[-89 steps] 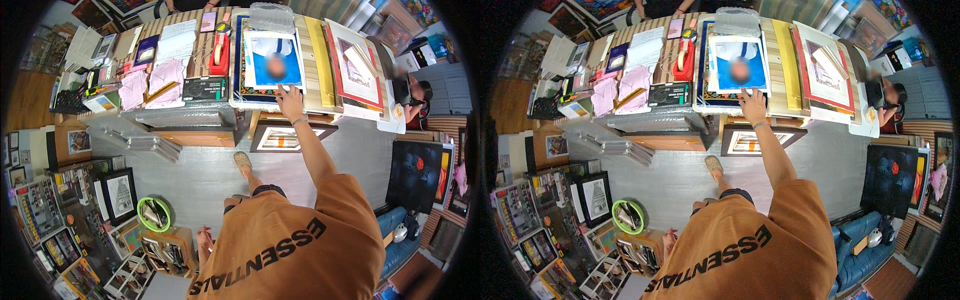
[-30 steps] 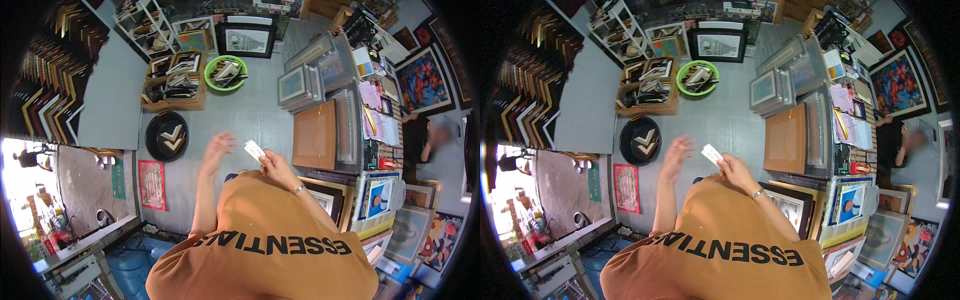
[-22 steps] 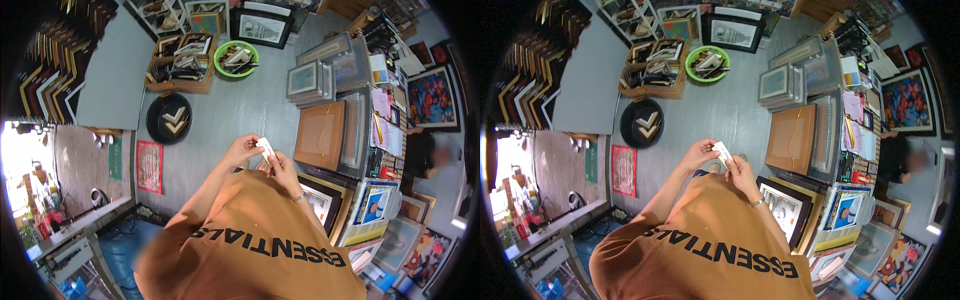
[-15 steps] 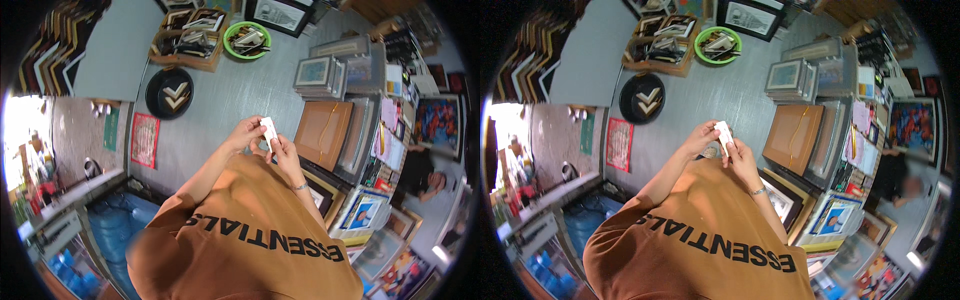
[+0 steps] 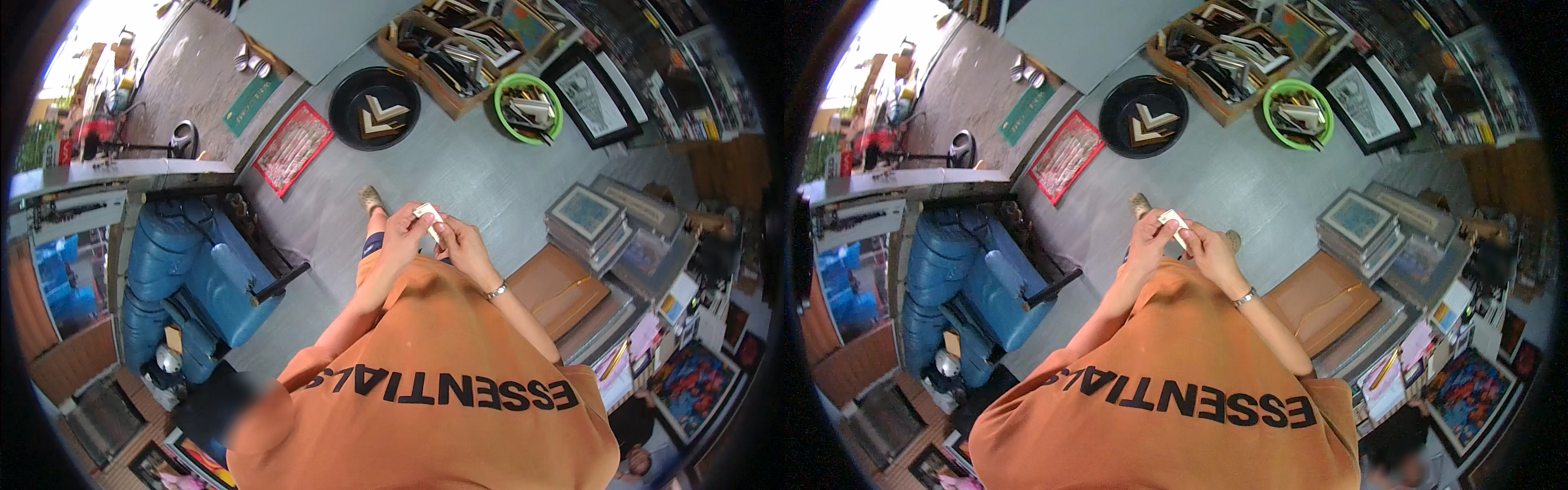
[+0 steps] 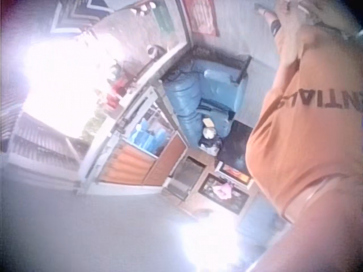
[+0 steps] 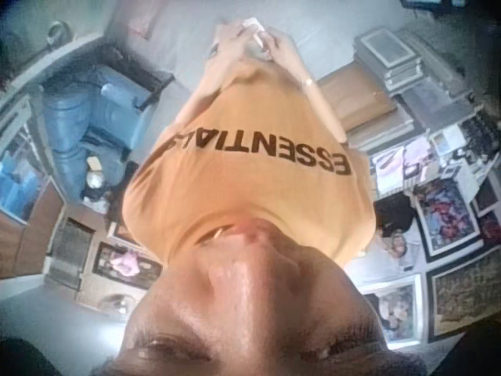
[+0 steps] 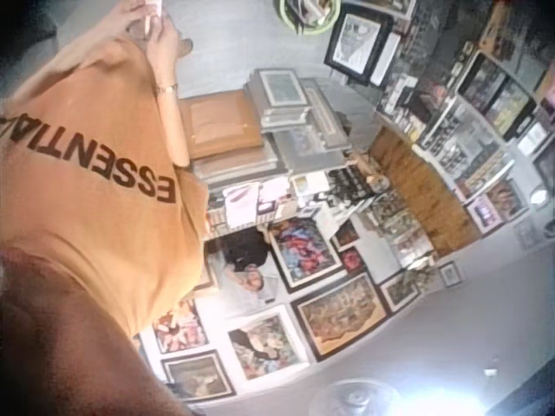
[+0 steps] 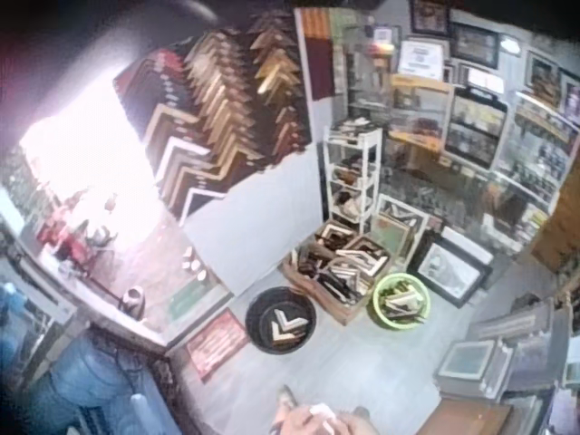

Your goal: The person organizes picture frames and artwork in a cluttered shop. They handle small cards and a blue artwork piece, placing them into a white frame. They also move a framed portrait of a man and other frames around a table.

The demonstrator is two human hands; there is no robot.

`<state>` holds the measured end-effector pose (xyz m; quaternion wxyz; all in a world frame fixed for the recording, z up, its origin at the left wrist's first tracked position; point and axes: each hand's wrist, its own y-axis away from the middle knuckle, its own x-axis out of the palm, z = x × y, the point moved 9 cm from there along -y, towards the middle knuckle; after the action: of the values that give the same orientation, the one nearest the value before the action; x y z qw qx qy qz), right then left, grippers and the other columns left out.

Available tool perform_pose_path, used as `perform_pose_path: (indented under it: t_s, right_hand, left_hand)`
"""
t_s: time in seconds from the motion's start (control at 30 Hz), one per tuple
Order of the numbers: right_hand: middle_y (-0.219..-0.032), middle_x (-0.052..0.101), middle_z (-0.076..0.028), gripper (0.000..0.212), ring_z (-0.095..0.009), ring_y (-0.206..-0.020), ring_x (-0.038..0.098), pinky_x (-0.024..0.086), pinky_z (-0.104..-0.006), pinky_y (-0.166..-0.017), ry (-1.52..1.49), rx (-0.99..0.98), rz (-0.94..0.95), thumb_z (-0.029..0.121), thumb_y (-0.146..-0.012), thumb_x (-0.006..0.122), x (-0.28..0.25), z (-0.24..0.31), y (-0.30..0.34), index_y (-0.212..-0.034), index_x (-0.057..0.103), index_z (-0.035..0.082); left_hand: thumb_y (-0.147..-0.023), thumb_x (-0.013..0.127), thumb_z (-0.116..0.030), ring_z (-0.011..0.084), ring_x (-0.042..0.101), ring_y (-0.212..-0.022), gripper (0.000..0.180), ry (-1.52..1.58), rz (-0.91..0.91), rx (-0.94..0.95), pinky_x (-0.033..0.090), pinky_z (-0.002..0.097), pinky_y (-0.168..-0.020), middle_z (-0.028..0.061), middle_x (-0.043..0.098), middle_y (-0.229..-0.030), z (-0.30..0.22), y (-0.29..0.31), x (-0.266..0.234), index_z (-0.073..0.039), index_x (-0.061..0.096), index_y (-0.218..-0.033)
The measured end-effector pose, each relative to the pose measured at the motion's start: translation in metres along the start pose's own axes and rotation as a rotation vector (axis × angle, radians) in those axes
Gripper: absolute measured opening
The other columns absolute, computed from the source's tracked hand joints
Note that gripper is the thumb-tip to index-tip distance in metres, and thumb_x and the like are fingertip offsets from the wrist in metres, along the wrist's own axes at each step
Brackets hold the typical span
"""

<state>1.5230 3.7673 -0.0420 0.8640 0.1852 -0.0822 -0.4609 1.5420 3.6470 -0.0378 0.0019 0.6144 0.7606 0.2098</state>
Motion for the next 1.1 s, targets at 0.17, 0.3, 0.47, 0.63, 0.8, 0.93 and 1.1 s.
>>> perform_pose_path:
  t_s: [0.17,0.3,0.47,0.63,0.8,0.93,1.1]
  right_hand:
    - [-0.058,0.057,-0.005,0.033,-0.011,-0.052,0.056,0.046,-0.0298,-0.052,0.151,0.048,0.036,0.028,-0.104,0.051,0.079,0.026,-0.07,-0.112,0.067,0.001]
    - [-0.059,0.055,-0.005,0.033,-0.01,-0.052,0.054,0.044,-0.0303,-0.05,-0.013,0.101,0.162,0.03,-0.103,0.052,0.174,0.047,-0.139,-0.105,0.067,0.0]
    - [-0.064,0.059,-0.009,0.028,-0.022,-0.055,0.056,0.047,-0.0366,-0.057,0.118,-0.039,0.301,0.028,-0.102,0.052,0.29,0.088,-0.205,-0.1,0.063,0.002]
    - [-0.072,0.065,-0.011,0.022,-0.024,-0.064,0.062,0.049,-0.0362,-0.061,0.292,-0.184,0.297,0.021,-0.101,0.053,0.349,0.121,-0.238,-0.092,0.058,0.002]
    - [-0.068,0.064,-0.007,0.022,-0.016,-0.055,0.06,0.048,-0.0313,-0.055,0.292,-0.178,0.206,0.021,-0.101,0.053,0.366,0.146,-0.259,-0.089,0.058,0.003]
    - [-0.071,0.066,-0.013,0.024,-0.024,-0.067,0.067,0.049,-0.0367,-0.06,0.234,-0.1,0.208,0.02,-0.101,0.051,0.367,0.155,-0.274,-0.089,0.059,0.0]
    - [-0.079,0.064,-0.022,0.024,-0.043,-0.076,0.063,0.049,-0.0479,-0.063,0.437,-0.347,0.154,0.025,-0.097,0.058,0.385,0.176,-0.277,-0.089,0.06,0.003]
  left_hand:
    - [-0.098,0.058,-0.008,0.0123,0.064,-0.086,0.012,-0.357,-0.208,0.225,0.05,0.0272,-0.081,0.0086,0.072,-0.097,-0.042,-0.009,-0.104,0.0,0.063,-0.105]
    - [-0.097,0.061,-0.01,0.0114,0.064,-0.085,0.012,-0.094,-0.288,0.11,0.049,0.0271,-0.083,0.0051,0.07,-0.093,-0.047,-0.04,-0.215,-0.002,0.062,-0.106]
    - [-0.097,0.062,-0.011,0.0115,0.064,-0.086,0.009,0.256,-0.262,0.043,0.051,0.0272,-0.081,0.0055,0.068,-0.092,-0.075,-0.05,-0.347,-0.003,0.061,-0.102]
    - [-0.097,0.062,-0.012,0.0101,0.063,-0.082,0.008,0.226,-0.258,0.047,0.049,0.0256,-0.078,0.0041,0.068,-0.09,-0.108,-0.066,-0.425,-0.005,0.06,-0.099]
    - [-0.098,0.062,-0.012,0.0107,0.063,-0.082,0.007,0.189,-0.275,0.106,0.049,0.0257,-0.076,0.0028,0.066,-0.089,-0.13,-0.088,-0.442,-0.005,0.06,-0.098]
    - [-0.095,0.065,-0.012,0.0112,0.064,-0.087,0.011,0.312,-0.302,0.093,0.051,0.0269,-0.078,0.0032,0.068,-0.091,-0.138,-0.095,-0.449,-0.003,0.064,-0.102]
    - [-0.094,0.068,-0.012,0.0083,0.062,-0.084,0.018,0.152,-0.274,0.001,0.048,0.0243,-0.074,0.0022,0.069,-0.095,-0.134,-0.079,-0.471,0.0,0.067,-0.107]
